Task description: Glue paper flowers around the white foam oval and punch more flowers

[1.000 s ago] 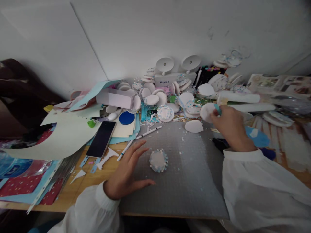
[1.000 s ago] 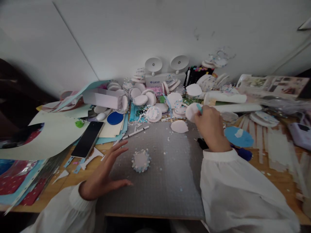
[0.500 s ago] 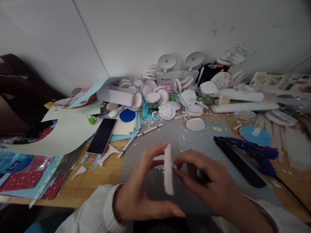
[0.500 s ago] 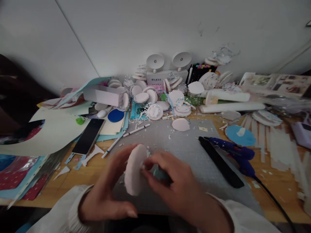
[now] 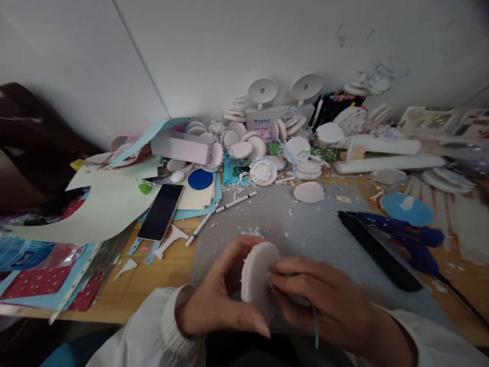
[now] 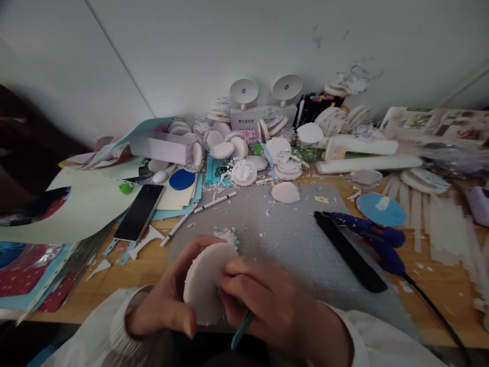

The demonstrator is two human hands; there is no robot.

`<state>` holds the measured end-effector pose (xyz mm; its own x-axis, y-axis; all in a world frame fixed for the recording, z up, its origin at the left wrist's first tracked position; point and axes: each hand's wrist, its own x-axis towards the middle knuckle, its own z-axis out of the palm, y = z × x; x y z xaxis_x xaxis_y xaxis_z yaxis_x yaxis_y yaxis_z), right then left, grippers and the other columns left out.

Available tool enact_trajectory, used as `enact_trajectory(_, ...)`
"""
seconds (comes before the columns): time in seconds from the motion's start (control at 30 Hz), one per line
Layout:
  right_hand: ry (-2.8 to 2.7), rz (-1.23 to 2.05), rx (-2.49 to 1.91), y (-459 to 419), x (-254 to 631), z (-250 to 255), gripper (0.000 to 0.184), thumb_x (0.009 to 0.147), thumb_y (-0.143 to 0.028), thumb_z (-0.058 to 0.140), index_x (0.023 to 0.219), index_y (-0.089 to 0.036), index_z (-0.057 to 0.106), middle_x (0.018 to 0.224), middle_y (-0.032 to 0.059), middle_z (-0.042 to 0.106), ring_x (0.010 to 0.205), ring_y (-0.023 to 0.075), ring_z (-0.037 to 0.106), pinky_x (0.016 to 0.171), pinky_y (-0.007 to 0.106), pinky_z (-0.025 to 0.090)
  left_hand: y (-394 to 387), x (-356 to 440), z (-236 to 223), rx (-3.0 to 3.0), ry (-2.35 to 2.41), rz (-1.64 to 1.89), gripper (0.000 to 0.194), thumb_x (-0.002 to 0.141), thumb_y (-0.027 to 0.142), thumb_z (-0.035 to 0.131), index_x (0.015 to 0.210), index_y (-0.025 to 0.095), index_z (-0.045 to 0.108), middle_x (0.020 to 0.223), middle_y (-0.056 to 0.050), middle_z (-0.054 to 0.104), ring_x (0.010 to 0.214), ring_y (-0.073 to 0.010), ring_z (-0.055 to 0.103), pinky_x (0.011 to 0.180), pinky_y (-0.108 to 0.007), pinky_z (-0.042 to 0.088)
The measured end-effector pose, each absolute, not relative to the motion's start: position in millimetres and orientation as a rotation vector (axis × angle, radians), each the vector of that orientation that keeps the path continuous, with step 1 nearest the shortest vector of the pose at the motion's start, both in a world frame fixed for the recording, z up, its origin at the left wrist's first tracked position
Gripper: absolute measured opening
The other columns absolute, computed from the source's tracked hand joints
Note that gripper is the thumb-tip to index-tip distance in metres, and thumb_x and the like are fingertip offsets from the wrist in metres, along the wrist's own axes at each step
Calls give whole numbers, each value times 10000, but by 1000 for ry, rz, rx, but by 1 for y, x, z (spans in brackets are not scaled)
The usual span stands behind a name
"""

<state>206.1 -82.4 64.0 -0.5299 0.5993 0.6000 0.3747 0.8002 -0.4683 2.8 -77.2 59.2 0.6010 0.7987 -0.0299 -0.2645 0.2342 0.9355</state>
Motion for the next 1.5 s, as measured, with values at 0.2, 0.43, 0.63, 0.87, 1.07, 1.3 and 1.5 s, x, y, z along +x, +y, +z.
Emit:
enact_trajectory(0.2,-1993,424,-1066,-75,237,69,115,809,-133,579,857,-237,575,808,9,678,615,102,626,488,182,480,-63,-10,52,1761,872,860,989,654,422,804,1442,305,218,1432,-137,364,1294,-321,389,1066,-462,340)
enact_trajectory(0.43,-1748,616,-1494,-67,259,54,81,794,-299,584,792,-222,612,623,-22,595,512,122,547,454,216,455,-34,-5,23,2192,1080,579,816,681,306,768,1387,194,373,1339,-168,498,1239,-346,454,1037,-535,365)
enact_trajectory(0.63,-1607,980,-1453,-60,247,60,218,809,-396,564,712,-204,595,595,-12,610,501,127,567,434,215,441,-17,-12,27,1795,1141,821,684,702,349,767,1293,202,457,1239,-133,577,1156,-300,545,1007,-467,405)
enact_trajectory(0.87,-1913,873,-1424,-62,222,39,98,830,-298,584,805,-204,602,672,-10,645,575,128,605,511,217,462,-20,-16,52,808,667,908,347,859,419,592,1119,189,614,1123,-91,671,1052,-249,626,906,-376,481)
enact_trajectory(1.07,-2328,695,-1227,-56,194,18,108,841,-202,571,942,-188,605,877,42,696,755,182,665,659,287,507,-28,-17,58,610,536,808,421,862,477,560,1108,147,648,1119,-126,688,1051,-248,638,941,-353,462)
enact_trajectory(1.3,-2074,331,-1041,-57,196,50,119,879,-219,568,996,-211,580,748,1,666,609,110,618,585,217,478,-41,-20,55,737,608,918,358,825,358,656,1148,212,610,1082,-84,687,963,-233,659,876,-348,473)
enact_trajectory(1.5,-2141,209,-869,-60,192,68,178,902,-193,555,1075,-234,553,770,-9,692,630,109,629,585,221,471,-46,-10,60,846,679,793,410,784,365,700,1147,198,609,1036,-86,672,927,-227,641,798,-316,479)
